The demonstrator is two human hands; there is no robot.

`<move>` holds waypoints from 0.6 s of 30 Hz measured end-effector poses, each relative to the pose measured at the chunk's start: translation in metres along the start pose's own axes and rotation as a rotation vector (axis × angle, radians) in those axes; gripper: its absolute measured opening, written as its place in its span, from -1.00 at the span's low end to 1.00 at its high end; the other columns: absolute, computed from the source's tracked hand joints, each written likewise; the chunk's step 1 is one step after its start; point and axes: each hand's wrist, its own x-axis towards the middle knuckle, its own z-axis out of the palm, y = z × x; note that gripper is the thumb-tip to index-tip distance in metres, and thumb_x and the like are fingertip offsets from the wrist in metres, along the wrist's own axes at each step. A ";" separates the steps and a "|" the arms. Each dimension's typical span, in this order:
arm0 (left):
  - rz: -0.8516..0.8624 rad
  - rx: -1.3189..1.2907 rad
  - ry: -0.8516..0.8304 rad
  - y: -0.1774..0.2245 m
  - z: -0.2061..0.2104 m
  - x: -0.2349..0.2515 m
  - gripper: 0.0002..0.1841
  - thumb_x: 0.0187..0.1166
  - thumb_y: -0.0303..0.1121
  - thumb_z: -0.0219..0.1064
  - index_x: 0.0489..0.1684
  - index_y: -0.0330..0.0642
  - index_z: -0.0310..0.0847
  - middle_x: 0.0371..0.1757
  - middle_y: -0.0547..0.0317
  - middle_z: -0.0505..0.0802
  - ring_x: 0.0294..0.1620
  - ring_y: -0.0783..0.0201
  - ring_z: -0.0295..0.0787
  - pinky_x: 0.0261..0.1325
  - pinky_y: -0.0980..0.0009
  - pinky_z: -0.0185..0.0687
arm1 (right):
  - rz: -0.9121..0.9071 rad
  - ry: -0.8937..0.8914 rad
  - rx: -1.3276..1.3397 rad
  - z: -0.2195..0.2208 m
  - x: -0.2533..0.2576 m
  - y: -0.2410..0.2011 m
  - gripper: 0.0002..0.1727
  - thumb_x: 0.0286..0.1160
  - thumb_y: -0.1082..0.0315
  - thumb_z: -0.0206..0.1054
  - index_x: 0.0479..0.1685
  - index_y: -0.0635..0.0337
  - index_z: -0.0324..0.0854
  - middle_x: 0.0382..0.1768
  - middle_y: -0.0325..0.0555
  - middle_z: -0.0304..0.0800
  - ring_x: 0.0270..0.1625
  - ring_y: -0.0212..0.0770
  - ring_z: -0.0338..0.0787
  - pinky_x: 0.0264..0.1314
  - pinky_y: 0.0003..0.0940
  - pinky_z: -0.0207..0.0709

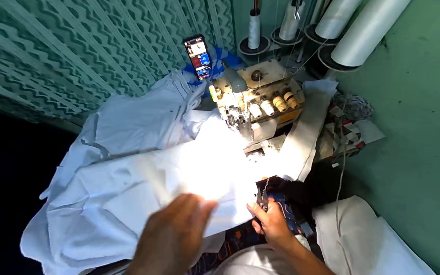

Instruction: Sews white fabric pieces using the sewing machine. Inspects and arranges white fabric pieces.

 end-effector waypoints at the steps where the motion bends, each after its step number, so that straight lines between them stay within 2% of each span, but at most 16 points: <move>1: 0.045 -0.009 -0.065 0.006 0.009 -0.009 -0.61 0.72 -0.03 0.22 -0.24 -0.16 0.81 -0.35 0.12 0.85 -0.46 0.23 0.80 -0.49 0.26 0.71 | -0.024 0.014 -0.022 -0.001 -0.004 -0.003 -0.82 0.59 0.32 0.39 -0.31 0.24 0.64 -0.70 -0.21 0.61 -0.80 -0.43 0.46 -0.74 -0.53 0.43; 4: 0.158 -0.007 -0.220 0.021 0.024 -0.025 -0.78 0.62 -0.33 0.25 -0.05 -0.20 0.81 -0.28 0.03 0.79 -0.48 0.17 0.78 -0.57 0.30 0.68 | -0.224 0.019 -0.125 -0.008 -0.025 -0.015 -0.83 0.52 0.27 0.45 -0.39 0.10 0.67 -0.68 -0.35 0.65 -0.75 -0.51 0.54 -0.72 -0.57 0.49; 6: 0.213 0.022 -0.268 0.029 0.024 -0.025 -0.77 0.62 -0.39 0.25 0.05 -0.21 0.80 -0.37 0.06 0.76 -0.57 0.17 0.71 -0.65 0.33 0.57 | -0.345 -0.006 -0.210 -0.015 -0.039 -0.026 -0.83 0.53 0.22 0.49 -0.38 0.04 0.72 -0.62 -0.40 0.69 -0.70 -0.55 0.58 -0.68 -0.61 0.53; 8: 0.225 0.042 -0.321 0.033 0.022 -0.019 -0.74 0.63 -0.39 0.24 0.10 -0.21 0.81 -0.54 0.11 0.72 -0.67 0.15 0.64 -0.71 0.30 0.47 | -0.386 -0.047 -0.273 -0.020 -0.044 -0.036 -0.84 0.54 0.23 0.49 -0.37 0.04 0.72 -0.60 -0.41 0.70 -0.66 -0.57 0.60 -0.65 -0.62 0.55; 10: 0.200 0.075 -0.369 0.035 0.020 -0.009 -0.76 0.69 -0.31 0.21 0.02 -0.18 0.81 -0.65 0.16 0.68 -0.75 0.16 0.60 -0.76 0.28 0.39 | -0.401 -0.102 -0.308 -0.023 -0.037 -0.037 -0.81 0.56 0.23 0.48 -0.38 0.07 0.70 -0.61 -0.39 0.67 -0.65 -0.58 0.58 -0.63 -0.65 0.52; 12: 0.167 0.107 -0.399 0.038 0.019 0.003 -0.75 0.72 -0.24 0.19 -0.16 -0.16 0.77 -0.69 0.17 0.65 -0.78 0.17 0.58 -0.78 0.27 0.34 | -0.411 -0.138 -0.323 -0.023 -0.021 -0.034 -0.79 0.57 0.24 0.47 -0.39 0.11 0.68 -0.62 -0.35 0.65 -0.67 -0.56 0.56 -0.66 -0.63 0.49; 15: 0.139 0.173 -0.383 0.046 0.021 0.020 -0.73 0.70 -0.24 0.18 -0.36 -0.14 0.70 -0.66 0.17 0.63 -0.76 0.17 0.57 -0.78 0.28 0.32 | -0.326 -0.136 -0.281 -0.015 0.004 -0.038 -0.81 0.56 0.25 0.47 -0.36 0.11 0.69 -0.62 -0.34 0.65 -0.70 -0.51 0.57 -0.69 -0.57 0.52; 18: 0.146 0.268 -0.315 0.051 0.029 0.036 -0.72 0.68 -0.27 0.15 -0.45 -0.12 0.66 -0.57 0.17 0.61 -0.76 0.21 0.52 -0.80 0.34 0.28 | -0.250 -0.116 -0.218 -0.007 0.022 -0.046 -0.84 0.51 0.29 0.50 -0.35 0.12 0.66 -0.62 -0.33 0.64 -0.72 -0.49 0.54 -0.70 -0.56 0.51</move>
